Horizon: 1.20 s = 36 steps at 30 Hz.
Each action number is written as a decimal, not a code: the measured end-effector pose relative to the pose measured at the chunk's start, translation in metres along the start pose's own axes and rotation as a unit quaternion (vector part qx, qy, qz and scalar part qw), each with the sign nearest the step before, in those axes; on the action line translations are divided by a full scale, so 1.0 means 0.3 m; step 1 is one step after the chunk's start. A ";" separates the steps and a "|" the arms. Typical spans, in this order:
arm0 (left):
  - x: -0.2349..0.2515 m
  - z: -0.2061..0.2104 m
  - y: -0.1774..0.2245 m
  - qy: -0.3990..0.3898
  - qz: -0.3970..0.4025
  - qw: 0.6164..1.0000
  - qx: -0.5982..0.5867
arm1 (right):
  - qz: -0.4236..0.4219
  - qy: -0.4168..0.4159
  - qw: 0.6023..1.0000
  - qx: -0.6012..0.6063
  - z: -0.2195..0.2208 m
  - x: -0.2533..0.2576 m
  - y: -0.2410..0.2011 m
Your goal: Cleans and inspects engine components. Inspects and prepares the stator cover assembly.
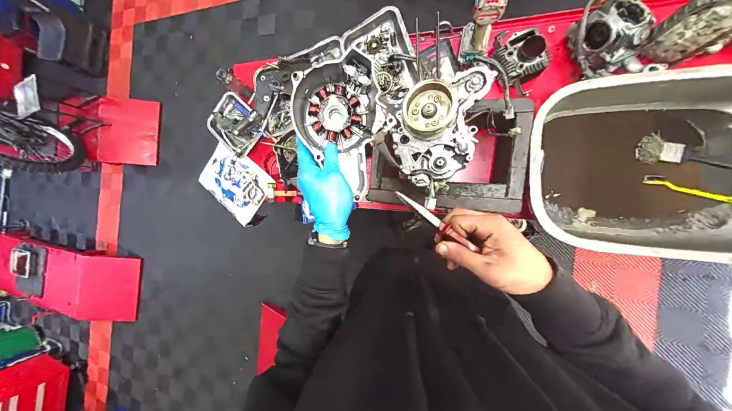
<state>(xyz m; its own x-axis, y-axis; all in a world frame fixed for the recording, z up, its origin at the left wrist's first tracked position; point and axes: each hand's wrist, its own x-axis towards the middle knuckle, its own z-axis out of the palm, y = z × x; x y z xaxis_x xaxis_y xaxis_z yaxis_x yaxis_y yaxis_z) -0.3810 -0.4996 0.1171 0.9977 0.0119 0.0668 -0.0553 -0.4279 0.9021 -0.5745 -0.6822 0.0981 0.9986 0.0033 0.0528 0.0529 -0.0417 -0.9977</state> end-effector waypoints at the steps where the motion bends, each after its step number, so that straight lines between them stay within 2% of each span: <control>1: -0.004 0.008 -0.025 0.001 0.007 1.000 0.023 | 0.036 -0.007 0.999 -0.030 0.009 -0.007 0.002; 4: -0.003 0.029 -0.100 -0.007 0.019 0.998 0.060 | 0.151 -0.025 0.987 -0.043 0.055 0.003 -0.005; 6: 0.006 0.043 -0.146 -0.007 0.034 0.999 0.024 | 0.205 -0.039 0.978 -0.015 0.092 0.038 -0.016; 10: 0.040 0.063 -0.203 0.024 0.047 0.996 -0.075 | 0.286 -0.049 0.957 -0.018 0.158 0.138 -0.043; 14: 0.098 0.057 -0.251 0.079 0.079 0.987 -0.118 | 0.335 -0.047 0.940 -0.049 0.231 0.218 -0.056; 20: 0.167 0.035 -0.298 0.152 0.103 0.975 -0.121 | 0.370 -0.027 0.928 -0.035 0.348 0.316 -0.070; 24: 0.190 0.028 -0.307 0.184 0.108 0.968 -0.134 | 0.389 0.024 0.921 0.018 0.420 0.354 -0.076; 29: 0.222 0.007 -0.325 0.191 0.129 0.961 -0.150 | 0.397 0.060 0.914 0.057 0.475 0.377 -0.088; 36: 0.276 -0.011 -0.311 0.196 0.106 0.962 -0.160 | 0.401 0.081 0.908 0.087 0.503 0.408 -0.089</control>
<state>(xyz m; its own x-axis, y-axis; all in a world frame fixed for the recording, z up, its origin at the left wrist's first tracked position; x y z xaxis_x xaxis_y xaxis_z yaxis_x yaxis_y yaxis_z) -0.2932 -0.4557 0.0399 0.8746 0.3227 0.3620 -0.3270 -0.1590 0.9316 -0.4539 -0.5298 0.1249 0.7031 -0.1059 -0.7031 -0.6792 0.1929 -0.7082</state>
